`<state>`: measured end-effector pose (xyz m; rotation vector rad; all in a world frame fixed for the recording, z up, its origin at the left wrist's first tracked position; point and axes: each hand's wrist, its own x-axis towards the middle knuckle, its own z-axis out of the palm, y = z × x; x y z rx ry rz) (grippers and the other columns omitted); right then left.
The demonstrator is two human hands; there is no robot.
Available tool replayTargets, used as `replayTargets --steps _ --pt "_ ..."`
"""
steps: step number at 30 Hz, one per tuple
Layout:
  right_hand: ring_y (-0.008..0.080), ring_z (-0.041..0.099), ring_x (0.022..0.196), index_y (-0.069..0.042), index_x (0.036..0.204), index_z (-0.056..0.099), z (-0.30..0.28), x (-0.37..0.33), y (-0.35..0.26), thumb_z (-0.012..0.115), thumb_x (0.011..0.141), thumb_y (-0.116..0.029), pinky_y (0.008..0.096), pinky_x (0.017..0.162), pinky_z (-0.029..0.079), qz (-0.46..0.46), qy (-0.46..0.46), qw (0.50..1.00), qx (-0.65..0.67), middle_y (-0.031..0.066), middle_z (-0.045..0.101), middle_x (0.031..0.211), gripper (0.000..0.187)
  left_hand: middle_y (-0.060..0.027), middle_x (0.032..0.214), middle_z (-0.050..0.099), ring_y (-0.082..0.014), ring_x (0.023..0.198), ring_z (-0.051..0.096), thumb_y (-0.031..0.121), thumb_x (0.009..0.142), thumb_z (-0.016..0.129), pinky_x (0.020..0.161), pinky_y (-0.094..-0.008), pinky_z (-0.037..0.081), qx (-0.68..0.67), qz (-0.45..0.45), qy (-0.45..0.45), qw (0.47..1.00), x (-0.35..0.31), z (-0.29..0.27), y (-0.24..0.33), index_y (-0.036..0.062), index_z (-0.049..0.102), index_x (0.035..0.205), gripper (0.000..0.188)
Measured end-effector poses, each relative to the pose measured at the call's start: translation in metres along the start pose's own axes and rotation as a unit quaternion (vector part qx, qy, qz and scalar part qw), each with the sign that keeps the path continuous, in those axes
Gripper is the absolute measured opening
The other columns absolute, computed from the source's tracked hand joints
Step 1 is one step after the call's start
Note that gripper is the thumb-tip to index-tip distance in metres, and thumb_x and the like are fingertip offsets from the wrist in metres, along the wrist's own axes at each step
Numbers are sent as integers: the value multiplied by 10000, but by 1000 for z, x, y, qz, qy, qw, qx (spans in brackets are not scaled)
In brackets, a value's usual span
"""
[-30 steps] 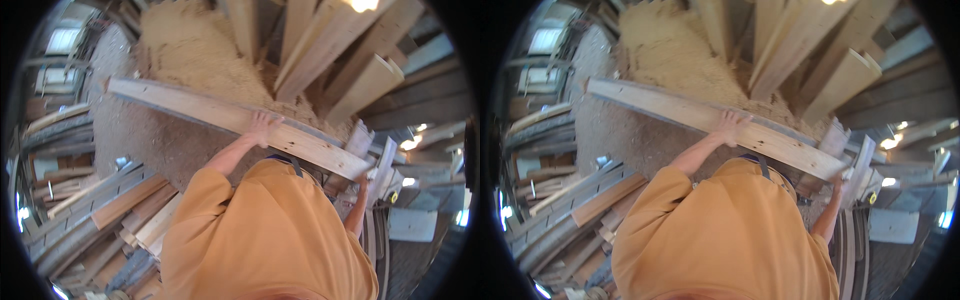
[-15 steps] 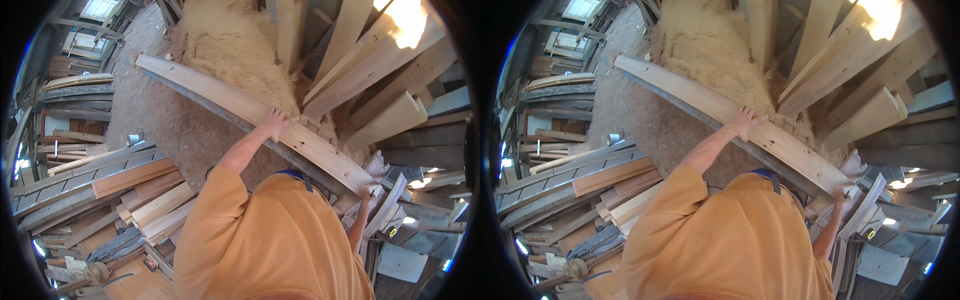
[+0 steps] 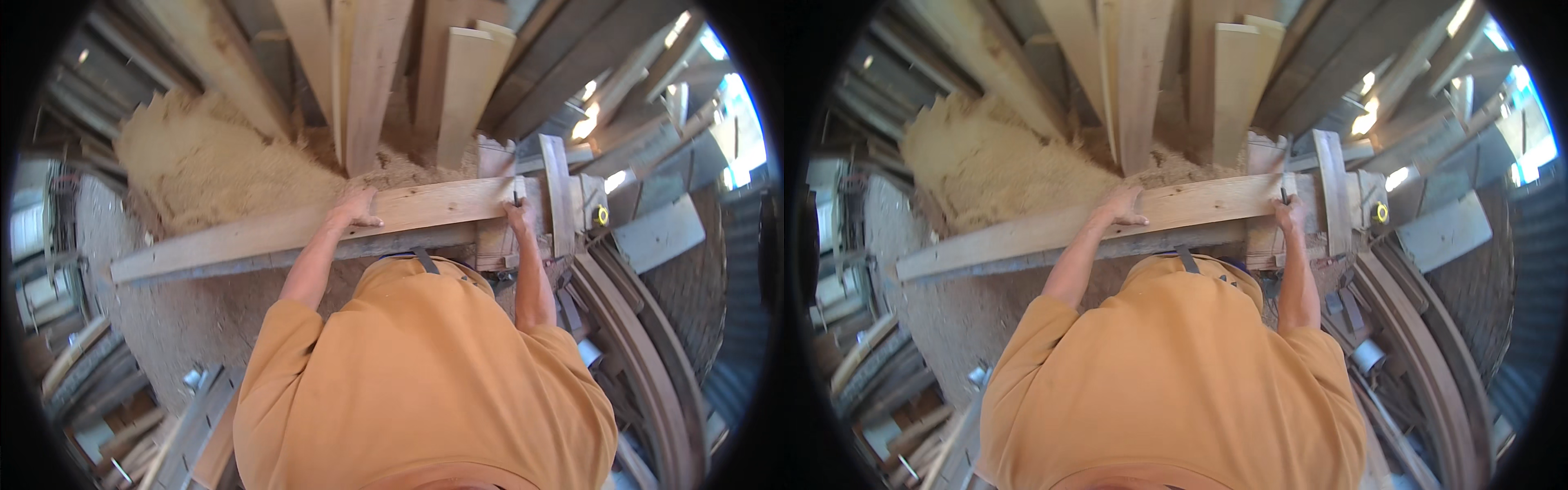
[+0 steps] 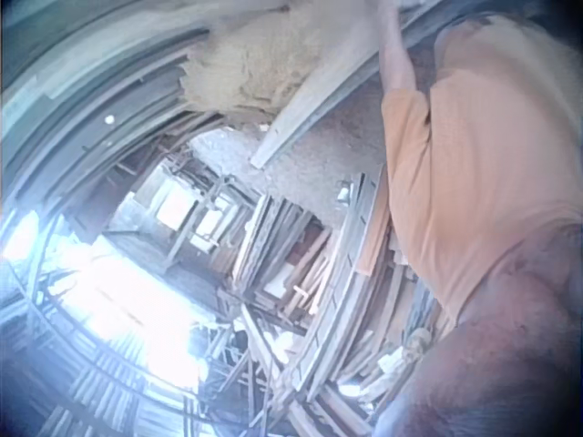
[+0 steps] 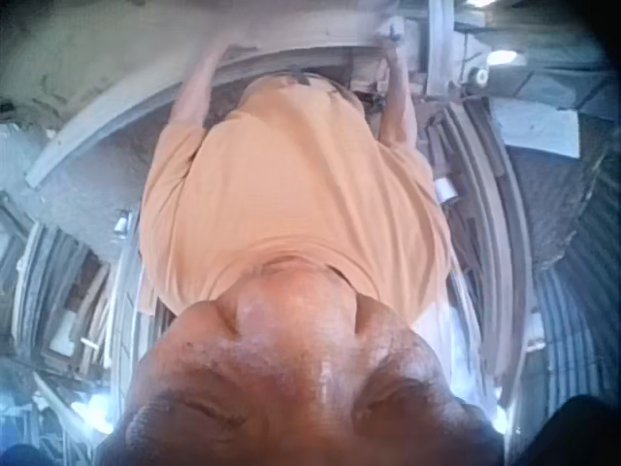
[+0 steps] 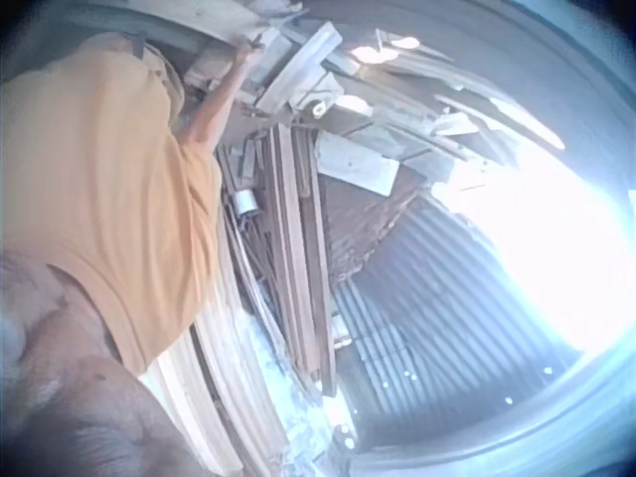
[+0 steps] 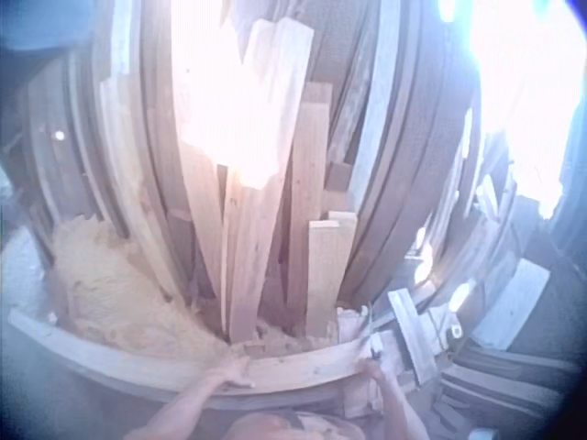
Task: The person uses a circular saw to cut a piece of lumber, then uses a square to mark a line on another wooden board.
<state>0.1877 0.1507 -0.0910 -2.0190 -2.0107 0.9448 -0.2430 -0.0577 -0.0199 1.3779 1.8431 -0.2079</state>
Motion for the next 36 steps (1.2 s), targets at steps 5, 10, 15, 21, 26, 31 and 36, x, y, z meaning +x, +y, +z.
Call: replayTargets --steps 5,10,15,21,26,31,36 --pt "448 688 856 59 950 680 -26 -34 12 714 947 -350 511 811 519 -3 164 977 135 284 705 890 411 -238 1364 673 -419 1304 612 542 608 946 1123 -481 482 51 109 -39 992 52 -3 2 81 576 1461 1038" --pt "81 592 666 -59 884 670 -42 -58 10 598 1081 -325 292 561 458 73 205 888 405 28 680 832 339 -219 1387 676 -382 1294 632 587 549 958 1120 -440 490 -14 103 -91 990 65 -2 -17 32 613 1417 1087" --pt "89 521 659 -75 897 639 -63 -68 12 633 1067 -342 288 597 414 73 192 901 382 -11 600 790 316 -214 1410 665 -361 1326 616 613 567 947 1139 -438 476 -30 66 -98 993 63 -2 -18 33 598 1445 1109" --pt "53 467 634 -115 807 614 -64 -56 -6 652 1065 -347 279 574 362 -8 263 892 368 -55 537 707 349 -224 1493 599 -362 1375 577 641 591 928 1169 -455 454 -78 50 -79 993 59 3 -20 37 539 1510 1167" --pt "127 540 718 -54 908 630 -73 -61 -17 634 1060 -263 345 679 452 -4 244 917 315 -2 583 764 258 -222 1480 611 -363 1375 579 636 604 927 1173 -446 452 -77 40 -70 994 48 -6 -5 34 545 1505 1150" --pt "145 538 690 -31 919 635 -77 -66 -28 645 1041 -227 356 657 451 -24 233 917 324 18 590 746 231 -227 1431 646 -369 1344 602 611 602 937 1156 -431 465 -86 19 -61 994 34 -10 -2 28 578 1471 1106" --pt "269 617 743 4 940 640 -60 -59 -8 692 992 -245 438 712 493 12 265 939 219 105 647 803 259 -200 1517 570 -373 1431 506 582 635 933 1204 -508 381 42 -16 54 998 3 -24 38 106 482 1557 1131"
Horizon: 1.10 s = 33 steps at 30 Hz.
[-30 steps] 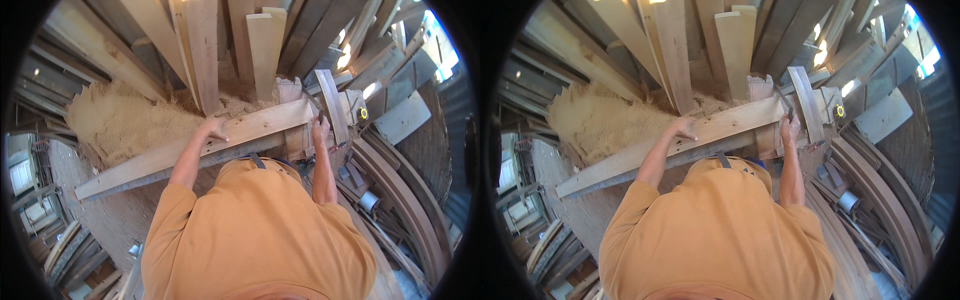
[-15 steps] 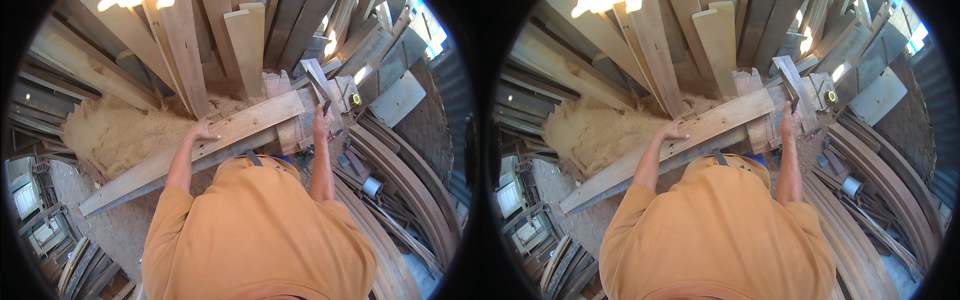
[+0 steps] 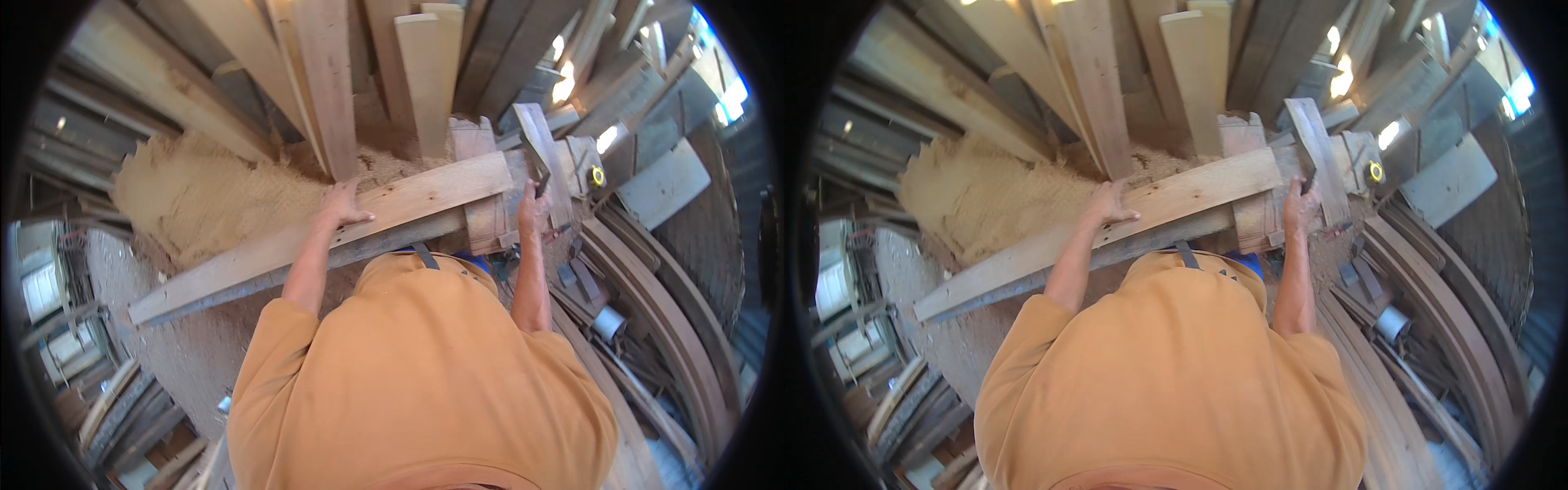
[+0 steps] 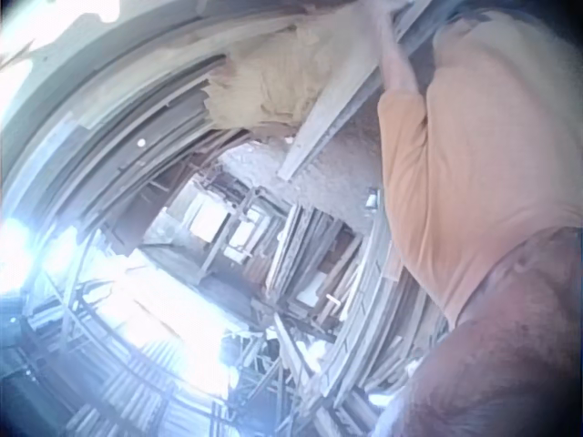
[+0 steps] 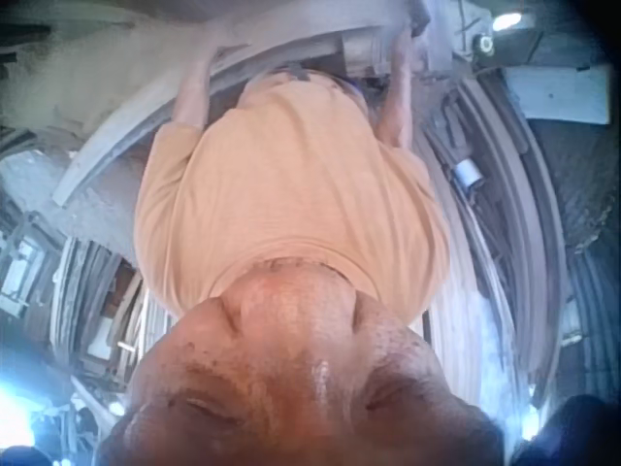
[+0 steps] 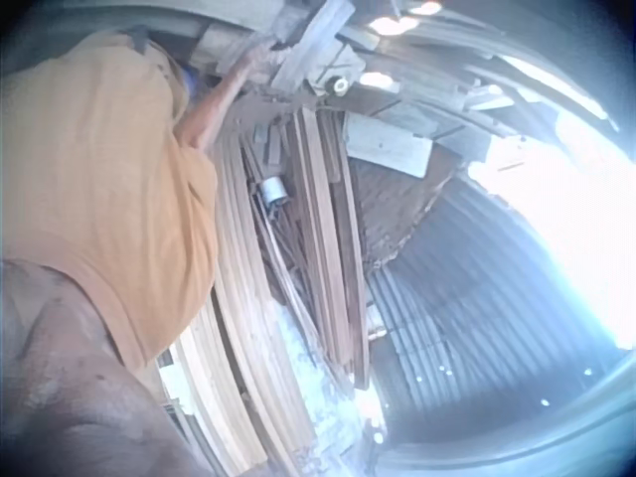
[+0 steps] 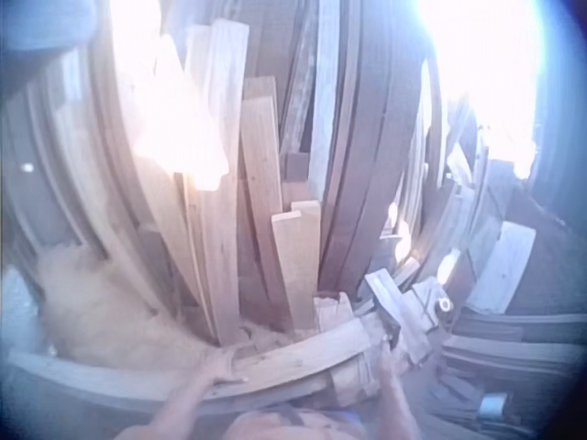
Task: The person uses a circular saw to cut a piece of lumber, then uses a square to mark a line on another wooden board.
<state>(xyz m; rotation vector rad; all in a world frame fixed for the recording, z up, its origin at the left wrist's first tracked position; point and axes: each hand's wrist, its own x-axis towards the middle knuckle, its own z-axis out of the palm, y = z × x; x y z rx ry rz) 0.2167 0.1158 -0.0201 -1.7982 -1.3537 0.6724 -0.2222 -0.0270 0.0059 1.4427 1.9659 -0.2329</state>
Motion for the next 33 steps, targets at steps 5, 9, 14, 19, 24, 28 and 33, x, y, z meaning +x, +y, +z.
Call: replayTargets --steps 5,9,14,19,24,28,33 --pt "443 677 915 23 1050 680 31 0 22 715 951 -329 526 867 518 -27 -62 974 -218 223 708 961 367 -266 1694 292 -444 1568 276 649 691 884 1275 -614 192 28 -29 89 995 -38 23 8 210 246 1689 1263" --pt "367 720 1069 0 1237 704 48 22 75 743 921 -420 481 966 537 -37 -191 962 -192 222 756 1132 527 -317 1738 40 -474 1620 70 622 688 904 1289 -649 57 47 -42 68 996 -72 33 1 276 90 1718 1358" --pt "225 711 1002 -12 1323 692 70 35 93 789 918 -257 413 916 552 -49 -235 964 -114 124 768 1084 483 -322 1716 121 -477 1603 130 459 658 956 1290 -635 81 102 -84 57 990 -94 49 -63 283 92 1717 1378" --pt "246 717 939 -15 1302 704 71 43 98 800 917 -262 426 884 560 -49 -230 963 -130 126 773 1042 467 -306 1624 333 -471 1559 248 321 628 979 1282 -629 139 36 -93 5 995 -90 39 -74 285 144 1705 1363" --pt "291 734 991 64 1144 743 71 55 109 808 899 -384 456 909 547 -37 -239 946 -217 178 774 1057 515 -276 1589 407 -460 1539 304 302 582 1022 1267 -644 172 33 -107 30 993 -79 52 -72 297 196 1689 1381" --pt "236 682 876 51 1053 731 50 44 98 809 912 -313 421 807 533 -31 -204 967 -147 121 745 960 398 -278 1575 420 -456 1533 303 306 567 1027 1263 -623 181 23 -91 13 995 -83 47 -55 304 221 1684 1377" --pt "118 526 700 -1 885 680 39 62 125 813 928 -173 338 610 435 60 -250 967 0 6 643 821 222 -294 1593 377 -448 1523 299 333 588 1010 1261 -607 180 16 -87 25 996 -89 54 -42 317 210 1689 1361"
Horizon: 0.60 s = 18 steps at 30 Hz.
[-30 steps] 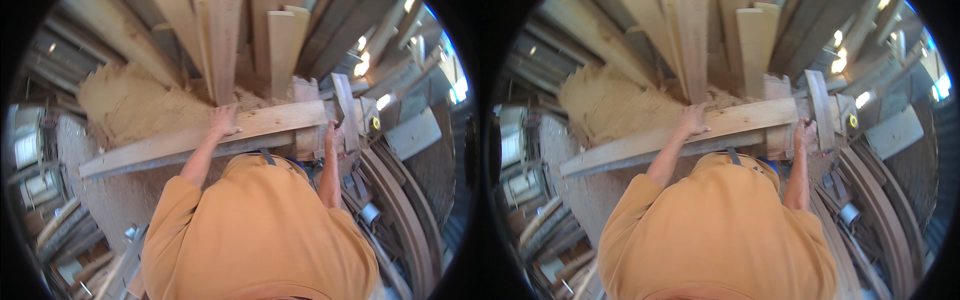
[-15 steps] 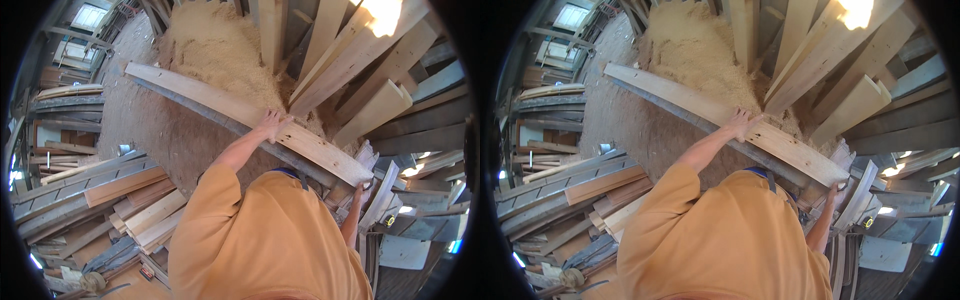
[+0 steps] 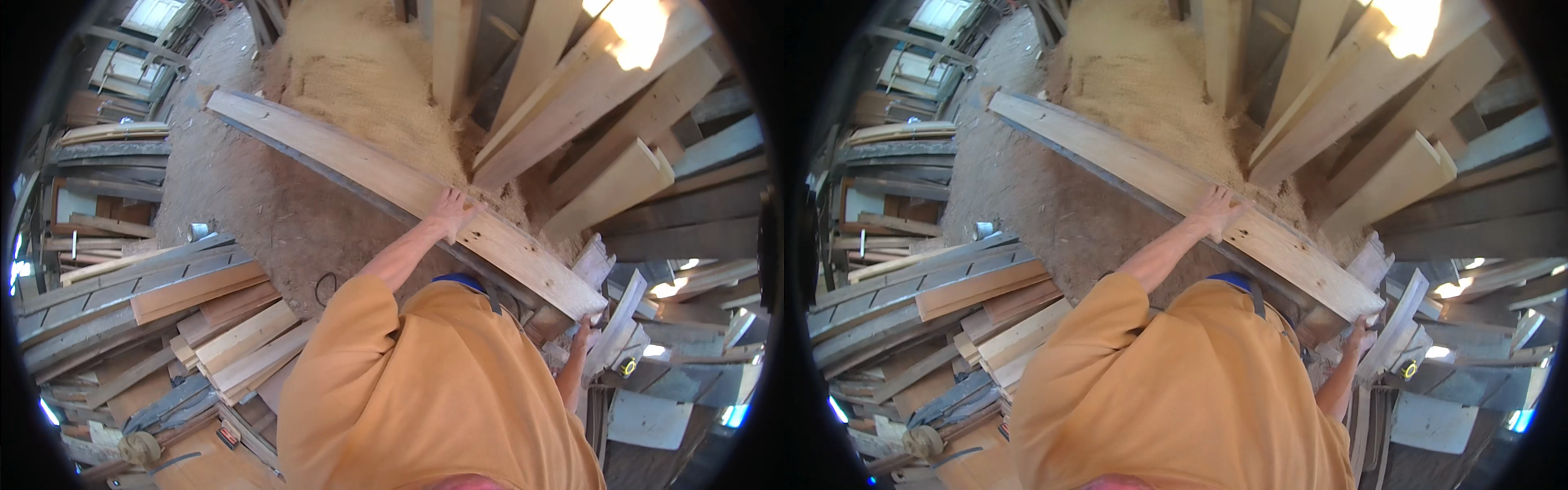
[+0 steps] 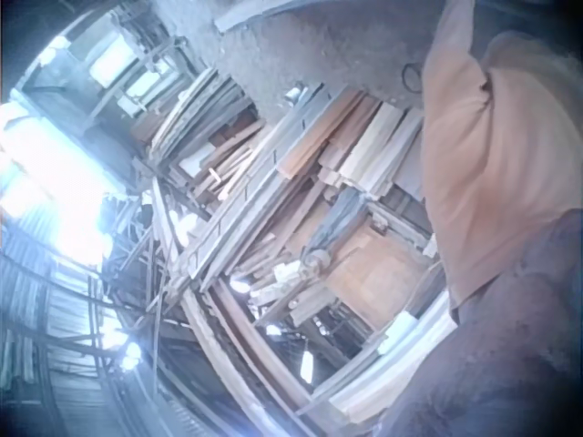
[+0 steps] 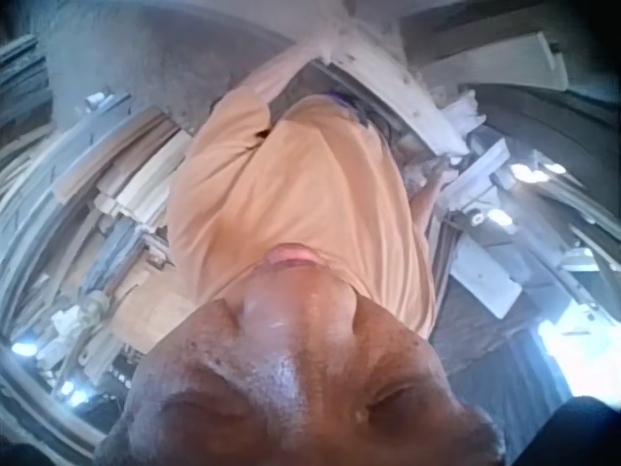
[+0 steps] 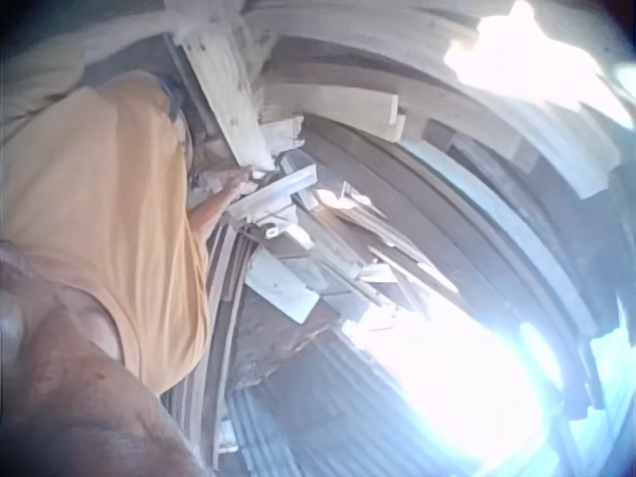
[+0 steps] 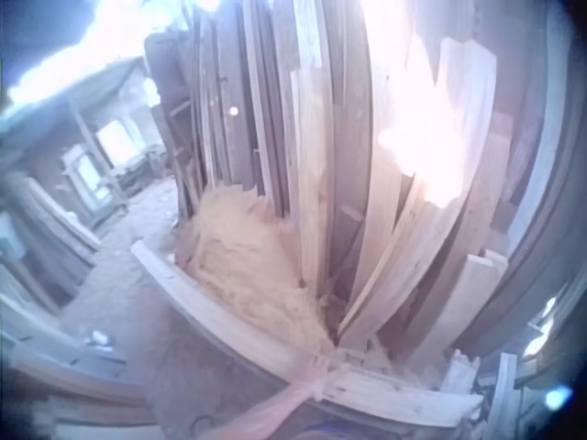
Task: The person uses a circular saw to cut a piece of lumber, then uses a square to mark a line on another wooden board.
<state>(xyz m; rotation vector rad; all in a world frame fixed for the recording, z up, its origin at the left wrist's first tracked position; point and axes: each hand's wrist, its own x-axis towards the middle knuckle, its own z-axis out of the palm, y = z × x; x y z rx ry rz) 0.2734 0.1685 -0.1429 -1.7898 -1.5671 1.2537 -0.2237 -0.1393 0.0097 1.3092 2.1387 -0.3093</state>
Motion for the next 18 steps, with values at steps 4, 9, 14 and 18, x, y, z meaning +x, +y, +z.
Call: replayTargets --steps 4,9,14,18 --pt "111 517 682 -8 855 689 5 -5 3 803 938 -171 327 604 417 18 15 1000 -14 5 624 768 216 -288 1623 300 -469 1498 309 378 659 966 1242 -619 200 -47 -87 190 977 -35 23 3 287 212 1689 1280" --pt "114 530 689 17 856 700 -2 20 36 813 933 -187 332 628 428 14 13 999 49 9 633 774 246 -319 1606 304 -484 1453 370 473 757 901 1215 -624 259 -262 -324 434 799 -67 92 -25 108 330 1621 1098" --pt "128 541 695 35 899 719 1 18 27 816 926 -201 345 636 437 1 5 1000 25 24 657 792 256 -270 1561 401 -426 1380 490 551 858 830 1147 -644 363 -719 -365 297 511 -48 137 -110 -3 294 1564 1045" --pt "139 555 702 35 937 735 -8 8 8 811 927 -220 362 646 448 11 9 997 -70 43 683 815 267 -215 1591 398 -394 1407 477 527 906 807 1138 -644 403 -831 -359 275 323 -15 124 -108 -11 279 1549 991"
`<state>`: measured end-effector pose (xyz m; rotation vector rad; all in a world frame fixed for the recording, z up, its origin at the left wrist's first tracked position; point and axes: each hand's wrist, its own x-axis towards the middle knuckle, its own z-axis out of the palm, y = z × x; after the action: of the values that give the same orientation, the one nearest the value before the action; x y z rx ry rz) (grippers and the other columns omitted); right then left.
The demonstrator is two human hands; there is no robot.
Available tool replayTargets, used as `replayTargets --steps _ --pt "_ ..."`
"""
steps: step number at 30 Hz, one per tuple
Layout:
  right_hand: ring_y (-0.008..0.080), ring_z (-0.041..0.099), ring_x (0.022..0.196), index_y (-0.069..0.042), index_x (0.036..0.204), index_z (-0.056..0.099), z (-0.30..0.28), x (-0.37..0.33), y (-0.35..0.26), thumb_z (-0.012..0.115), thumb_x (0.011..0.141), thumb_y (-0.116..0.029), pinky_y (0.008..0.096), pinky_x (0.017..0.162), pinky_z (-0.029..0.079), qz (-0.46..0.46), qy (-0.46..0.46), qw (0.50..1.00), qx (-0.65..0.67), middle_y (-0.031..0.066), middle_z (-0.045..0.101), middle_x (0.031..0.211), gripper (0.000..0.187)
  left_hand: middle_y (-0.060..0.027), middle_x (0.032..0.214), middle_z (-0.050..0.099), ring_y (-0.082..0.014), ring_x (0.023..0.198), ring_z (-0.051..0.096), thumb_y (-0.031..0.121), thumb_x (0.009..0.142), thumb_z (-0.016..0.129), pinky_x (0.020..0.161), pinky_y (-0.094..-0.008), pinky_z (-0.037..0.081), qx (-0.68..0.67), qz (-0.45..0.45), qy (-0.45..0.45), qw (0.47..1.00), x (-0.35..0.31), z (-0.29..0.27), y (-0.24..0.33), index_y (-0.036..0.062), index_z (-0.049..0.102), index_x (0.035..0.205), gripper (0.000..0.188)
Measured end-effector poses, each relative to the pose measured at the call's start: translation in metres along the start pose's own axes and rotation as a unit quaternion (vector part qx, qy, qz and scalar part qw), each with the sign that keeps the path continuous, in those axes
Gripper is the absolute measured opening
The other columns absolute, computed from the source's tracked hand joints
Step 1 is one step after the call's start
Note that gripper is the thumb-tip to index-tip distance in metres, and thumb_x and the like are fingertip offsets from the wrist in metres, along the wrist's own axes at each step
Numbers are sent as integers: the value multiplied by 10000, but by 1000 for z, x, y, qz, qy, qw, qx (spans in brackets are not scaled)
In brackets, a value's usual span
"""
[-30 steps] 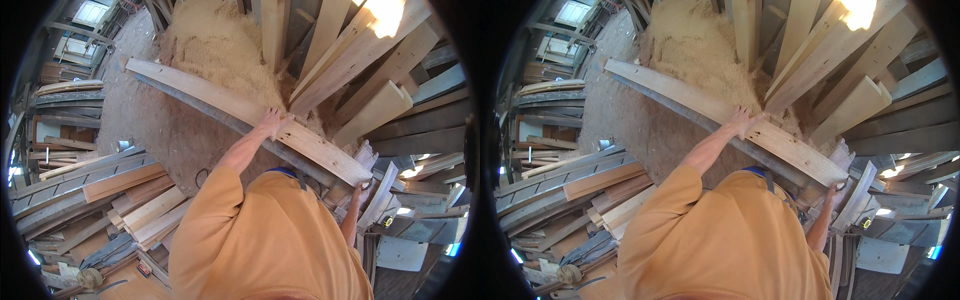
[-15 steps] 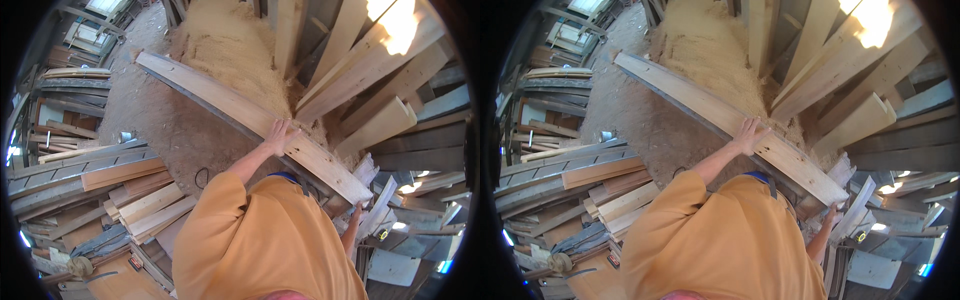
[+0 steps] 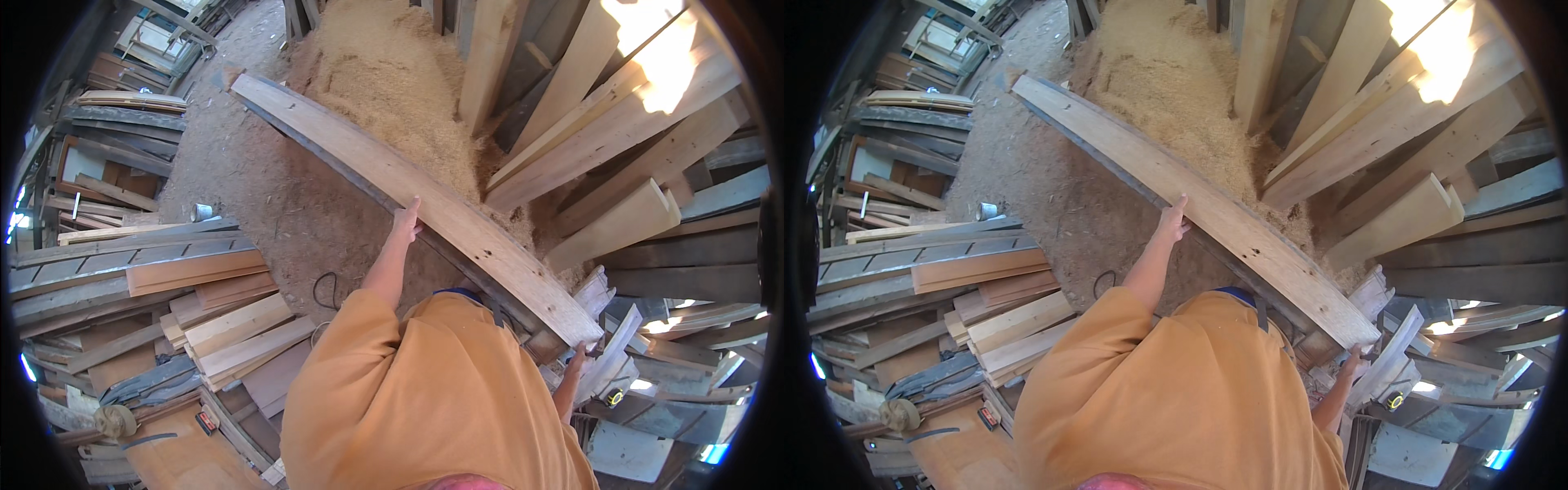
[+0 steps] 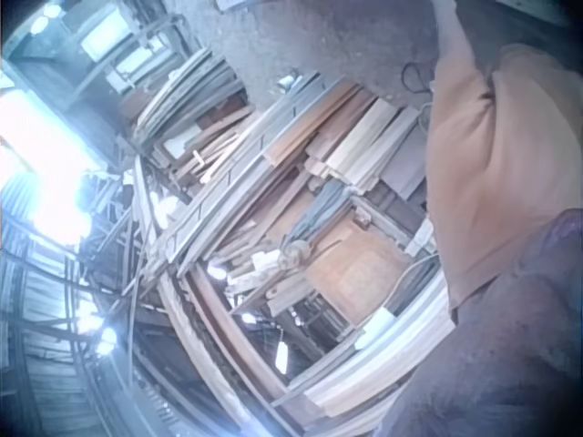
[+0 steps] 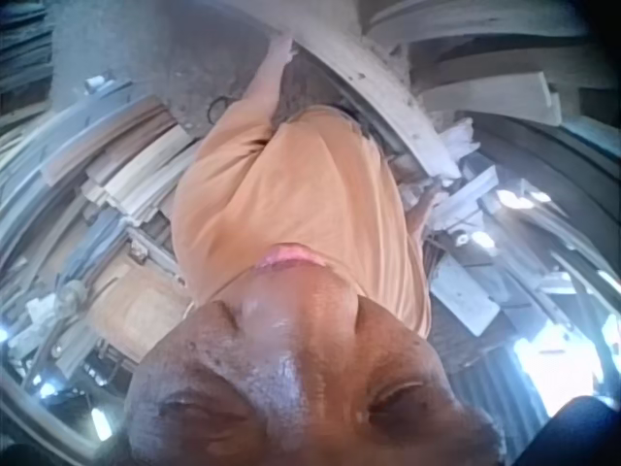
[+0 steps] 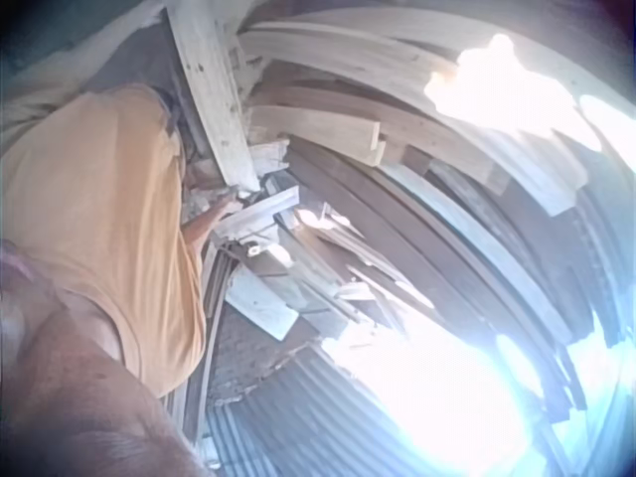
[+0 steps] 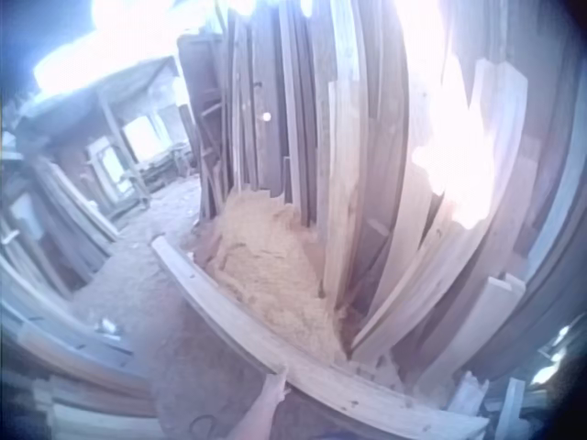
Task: The person uses a circular saw to cut a piece of lumber, then uses a square to mark a line on another wooden board.
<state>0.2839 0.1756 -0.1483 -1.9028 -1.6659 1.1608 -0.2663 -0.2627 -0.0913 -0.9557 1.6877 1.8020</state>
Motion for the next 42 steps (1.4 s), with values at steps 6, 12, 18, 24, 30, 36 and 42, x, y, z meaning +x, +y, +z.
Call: replayTargets --steps 6,12,18,24,30,36,42 --pt "156 582 731 35 955 737 5 7 7 806 929 -225 370 680 481 -50 6 997 62 52 687 817 270 -202 1611 385 -376 1454 442 450 866 882 1168 -638 385 -62 24 -18 998 33 2 -15 25 212 1574 1064" --pt "165 607 794 32 991 711 5 -12 -20 806 937 -226 373 731 511 -25 -14 1000 -3 61 697 888 280 -173 1607 407 -334 1420 481 393 887 877 1173 -613 393 -112 40 -57 991 28 -8 -16 33 225 1576 1015" --pt "178 616 977 3 1271 618 3 19 23 788 957 -287 375 861 508 -29 -60 995 78 70 683 1115 460 -164 1530 509 -327 1350 549 358 867 903 1119 -600 458 -92 46 -94 990 20 -3 -9 24 303 1542 962" --pt "156 594 901 -36 1149 653 2 8 15 778 964 -353 362 804 504 3 -41 999 23 36 653 1021 388 -182 1458 553 -330 1267 605 305 837 926 1031 -606 512 -72 53 -24 996 -1 -6 3 22 344 1481 913" --pt "189 635 800 10 979 732 -9 7 0 785 946 -385 394 735 533 -38 17 997 58 77 704 879 400 -187 1337 626 -323 1117 674 251 815 920 866 -534 568 -6 59 75 995 -17 16 21 18 488 1414 775" --pt "236 656 760 10 971 730 14 45 -43 736 959 -411 426 727 535 -38 58 981 -184 113 717 848 421 -186 1332 600 -286 1125 660 247 843 896 890 -519 577 86 124 -9 989 -18 5 40 -39 424 1381 771" --pt "246 634 652 0 892 730 8 102 -35 719 949 -411 445 675 520 -127 96 970 -183 102 697 747 415 -210 1355 602 -358 1303 582 238 814 872 1085 -566 464 627 385 -3 678 -91 23 76 24 544 1320 640"
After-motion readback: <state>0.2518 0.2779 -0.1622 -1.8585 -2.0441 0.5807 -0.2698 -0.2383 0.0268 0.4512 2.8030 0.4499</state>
